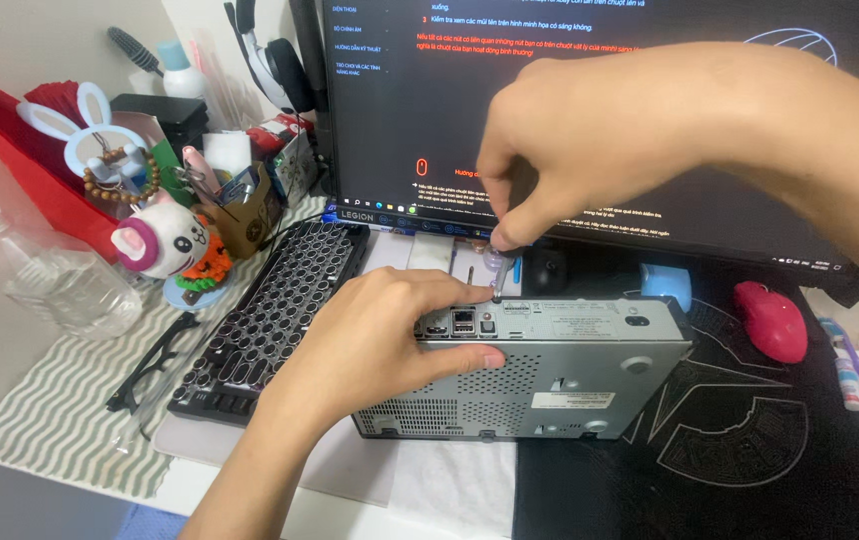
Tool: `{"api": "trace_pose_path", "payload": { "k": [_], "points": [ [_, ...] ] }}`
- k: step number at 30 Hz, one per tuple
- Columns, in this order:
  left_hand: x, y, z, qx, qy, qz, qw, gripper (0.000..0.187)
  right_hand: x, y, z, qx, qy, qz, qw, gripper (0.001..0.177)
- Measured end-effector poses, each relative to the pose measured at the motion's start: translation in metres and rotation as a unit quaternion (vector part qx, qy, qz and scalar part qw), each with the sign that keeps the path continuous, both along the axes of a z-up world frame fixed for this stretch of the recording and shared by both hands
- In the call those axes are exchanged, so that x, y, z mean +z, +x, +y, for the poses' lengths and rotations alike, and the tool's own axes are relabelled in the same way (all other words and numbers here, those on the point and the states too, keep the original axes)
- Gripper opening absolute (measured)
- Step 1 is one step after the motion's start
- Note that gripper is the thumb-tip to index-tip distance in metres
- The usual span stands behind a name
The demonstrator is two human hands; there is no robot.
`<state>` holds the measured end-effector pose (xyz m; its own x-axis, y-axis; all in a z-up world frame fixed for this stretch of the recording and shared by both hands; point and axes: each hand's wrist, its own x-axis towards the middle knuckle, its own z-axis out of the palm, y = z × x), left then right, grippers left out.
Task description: The person unscrews several screws from the back of a set-top box using a screwdriver and then replaces the top cover.
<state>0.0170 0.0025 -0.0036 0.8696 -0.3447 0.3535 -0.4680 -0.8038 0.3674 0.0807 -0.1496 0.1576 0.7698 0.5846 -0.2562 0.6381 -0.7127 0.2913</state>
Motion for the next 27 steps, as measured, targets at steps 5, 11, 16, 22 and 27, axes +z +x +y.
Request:
{"api": "trace_pose_path", "payload": {
  "k": [5,11,16,22,27],
  "points": [
    [-0.002,0.001,0.001,0.005,0.000,-0.004,1.000,0.057,0.005,-0.007,0.007,0.025,-0.064,0.005,0.998,0.036],
    [-0.002,0.001,0.000,0.033,0.005,0.019,0.999,0.064,0.000,-0.007,0.017,-0.002,-0.100,-0.037,0.994,0.071],
    [-0.001,0.000,-0.001,0.033,0.002,0.016,0.999,0.064,-0.003,-0.013,0.030,-0.099,-0.066,-0.026,0.993,0.064],
    [0.001,-0.002,-0.001,0.029,0.000,0.022,0.999,0.065,-0.001,-0.003,0.027,0.006,-0.102,-0.018,0.995,0.046],
    [-0.001,-0.002,0.000,0.016,-0.007,0.007,1.000,0.063,0.009,-0.004,0.020,0.056,-0.079,0.035,0.995,0.012]
  ]
}}
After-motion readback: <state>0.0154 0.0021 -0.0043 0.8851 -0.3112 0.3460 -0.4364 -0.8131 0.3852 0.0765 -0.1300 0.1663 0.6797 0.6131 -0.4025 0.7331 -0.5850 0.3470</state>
